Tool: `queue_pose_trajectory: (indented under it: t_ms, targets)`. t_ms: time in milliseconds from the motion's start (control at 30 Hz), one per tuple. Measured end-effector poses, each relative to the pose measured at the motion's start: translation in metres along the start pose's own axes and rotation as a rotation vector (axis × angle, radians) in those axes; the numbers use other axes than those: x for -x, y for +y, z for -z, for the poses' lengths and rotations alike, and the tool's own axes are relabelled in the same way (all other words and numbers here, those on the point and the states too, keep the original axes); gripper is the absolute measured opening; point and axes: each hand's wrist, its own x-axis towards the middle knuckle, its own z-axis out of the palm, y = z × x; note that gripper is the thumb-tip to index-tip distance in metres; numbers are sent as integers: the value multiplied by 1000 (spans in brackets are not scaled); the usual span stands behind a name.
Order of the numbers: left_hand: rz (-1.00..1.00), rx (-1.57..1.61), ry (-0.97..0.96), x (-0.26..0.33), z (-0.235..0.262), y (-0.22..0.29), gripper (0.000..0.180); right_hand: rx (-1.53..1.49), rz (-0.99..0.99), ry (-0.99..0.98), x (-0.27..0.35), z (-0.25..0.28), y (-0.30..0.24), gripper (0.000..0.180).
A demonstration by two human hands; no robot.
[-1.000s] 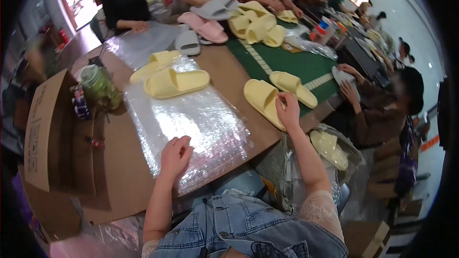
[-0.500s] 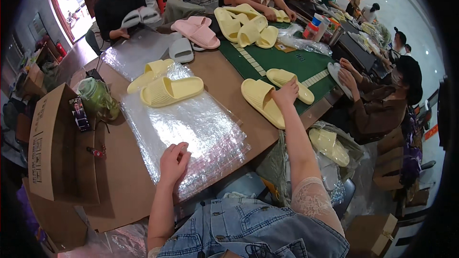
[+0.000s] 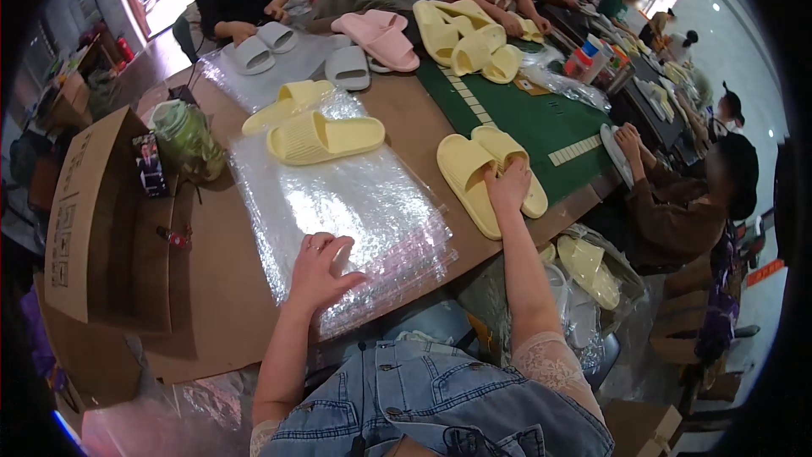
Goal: The person packs pairs of plastic slippers into clear plastic bags. They pick up slippers of various colors, including yellow, white, and black, from a table, place them into bags, and then put the packaged pairs into a large green sack. The process is repetitive and involves handling multiple pairs of slippers.
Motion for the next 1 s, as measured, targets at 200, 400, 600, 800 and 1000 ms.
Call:
queue_pose_trajectory:
  t_ms: [200, 400, 600, 800, 1000]
  targets:
    - [-170, -15, 161, -2, -10, -15, 42, -186, 121, -217, -3, 14, 7, 37]
    - [-173, -53, 338, -3, -19, -23, 7, -568, 48, -240, 30, 48, 21, 22]
    - [87, 115, 302, -7, -7, -11, 10, -910, 337, -705, 84, 134, -44, 26]
    - [38, 202, 185, -30, 19, 15, 13, -493, 851, -842, 104, 155, -92, 29]
    - [-47, 198, 127, -28, 34, 34, 15, -458, 785, -691, 117, 112, -122, 30]
